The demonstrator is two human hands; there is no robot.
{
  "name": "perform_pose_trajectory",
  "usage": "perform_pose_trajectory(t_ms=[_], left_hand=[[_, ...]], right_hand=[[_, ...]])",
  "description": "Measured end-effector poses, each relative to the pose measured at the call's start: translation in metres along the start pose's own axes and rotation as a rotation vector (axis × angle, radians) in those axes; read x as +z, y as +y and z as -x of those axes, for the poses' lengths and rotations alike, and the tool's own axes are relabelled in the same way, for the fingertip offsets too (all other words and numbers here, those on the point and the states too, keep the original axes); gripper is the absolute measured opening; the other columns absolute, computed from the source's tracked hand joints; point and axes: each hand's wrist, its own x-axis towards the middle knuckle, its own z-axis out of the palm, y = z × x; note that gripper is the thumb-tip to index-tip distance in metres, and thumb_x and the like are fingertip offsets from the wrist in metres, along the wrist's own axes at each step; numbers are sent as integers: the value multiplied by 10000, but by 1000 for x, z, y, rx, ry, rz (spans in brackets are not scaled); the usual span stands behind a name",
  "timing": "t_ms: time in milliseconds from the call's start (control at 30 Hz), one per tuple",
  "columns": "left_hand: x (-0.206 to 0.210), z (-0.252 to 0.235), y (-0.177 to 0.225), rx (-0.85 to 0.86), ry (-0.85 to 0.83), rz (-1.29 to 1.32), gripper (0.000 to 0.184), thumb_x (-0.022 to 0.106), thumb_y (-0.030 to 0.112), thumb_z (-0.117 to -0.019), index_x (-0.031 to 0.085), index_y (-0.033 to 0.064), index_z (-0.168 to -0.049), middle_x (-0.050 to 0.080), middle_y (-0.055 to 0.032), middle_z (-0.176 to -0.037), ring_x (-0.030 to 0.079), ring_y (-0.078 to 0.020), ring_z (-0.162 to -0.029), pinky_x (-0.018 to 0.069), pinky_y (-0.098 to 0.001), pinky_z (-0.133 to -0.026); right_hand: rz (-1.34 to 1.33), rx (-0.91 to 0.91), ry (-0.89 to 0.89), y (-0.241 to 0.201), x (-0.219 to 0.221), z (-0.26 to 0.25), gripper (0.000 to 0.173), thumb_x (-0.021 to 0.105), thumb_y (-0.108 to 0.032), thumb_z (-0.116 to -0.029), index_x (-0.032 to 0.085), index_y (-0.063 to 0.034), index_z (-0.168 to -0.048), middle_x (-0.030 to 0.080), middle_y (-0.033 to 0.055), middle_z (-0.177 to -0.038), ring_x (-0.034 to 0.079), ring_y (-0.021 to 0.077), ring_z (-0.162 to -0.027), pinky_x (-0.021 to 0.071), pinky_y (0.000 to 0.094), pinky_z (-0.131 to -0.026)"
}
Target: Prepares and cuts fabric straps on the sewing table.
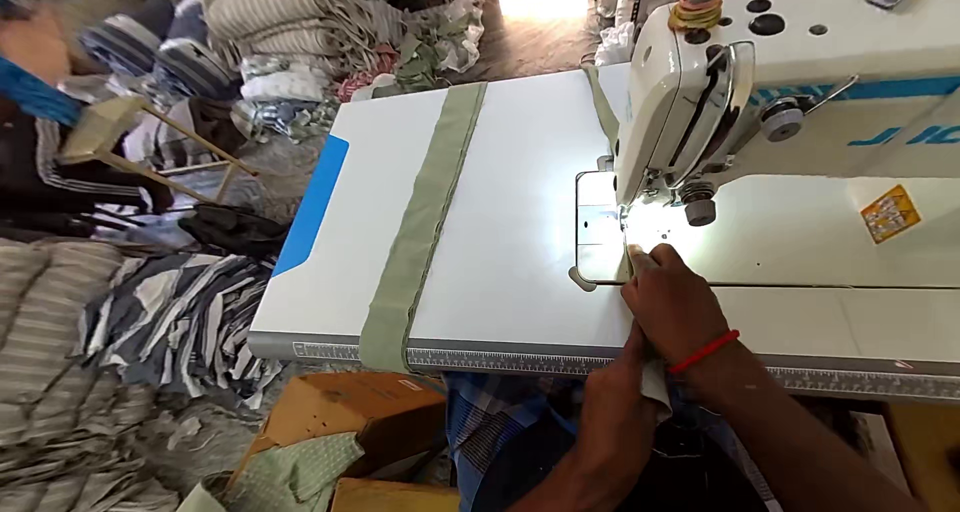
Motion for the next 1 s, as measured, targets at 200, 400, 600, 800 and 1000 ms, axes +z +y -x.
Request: perform_pose_trajectory(t_ms=[200, 400, 600, 800, 1000], left_hand=[[-18, -31, 20, -68, -38, -93, 734, 618, 8, -970, 304, 159, -1616, 682, -134, -831, 646, -216, -592, 583, -397, -594], [-38, -32, -5, 104, 0, 75, 452, 685, 209, -996, 536, 217, -1423, 679, -55, -863, 616, -143, -530, 566, -299, -478], [-56, -20, -15, 103, -247, 540, 340, 421, -38, -1046, 585, 41, -1333, 697, -165, -1113, 730, -236, -706, 649, -361, -603], [-45, -17, -11, 120, -63, 525, 118, 580, 79, -1035, 629, 12, -1119, 700, -145, -992, 727, -233, -687, 660, -366, -640], [-38, -20, -3, -117, 85, 786, 94, 620, 100, -1017, 572, 21, -1037, 681, -148, -854, 662, -148, -607, 576, -254, -559]], right_hand=[[-119, 52, -108, 1, -15, -19, 433, 538, -61, -1029, 536, 24, -1454, 589, 286, -1238, 678, 422, -935, 573, 547, -776], [-527, -118, -449, 55, -49, 23, 516, 549, -149, -1016, 503, -333, -1496, 704, 19, -909, 632, 136, -593, 574, 352, -542], [-972, -56, -270, 76, -28, 67, 182, 635, -203, -991, 713, -189, -1155, 735, 24, -868, 674, 162, -599, 585, 272, -504], [-1010, 80, -159, 61, -19, 68, 160, 667, -275, -1003, 662, -115, -1009, 692, 54, -767, 655, 162, -560, 564, 273, -471], [-748, -184, 14, 59, -3, 64, 286, 564, -244, -1047, 666, -221, -1313, 672, -71, -805, 570, 47, -571, 484, 218, -484]])
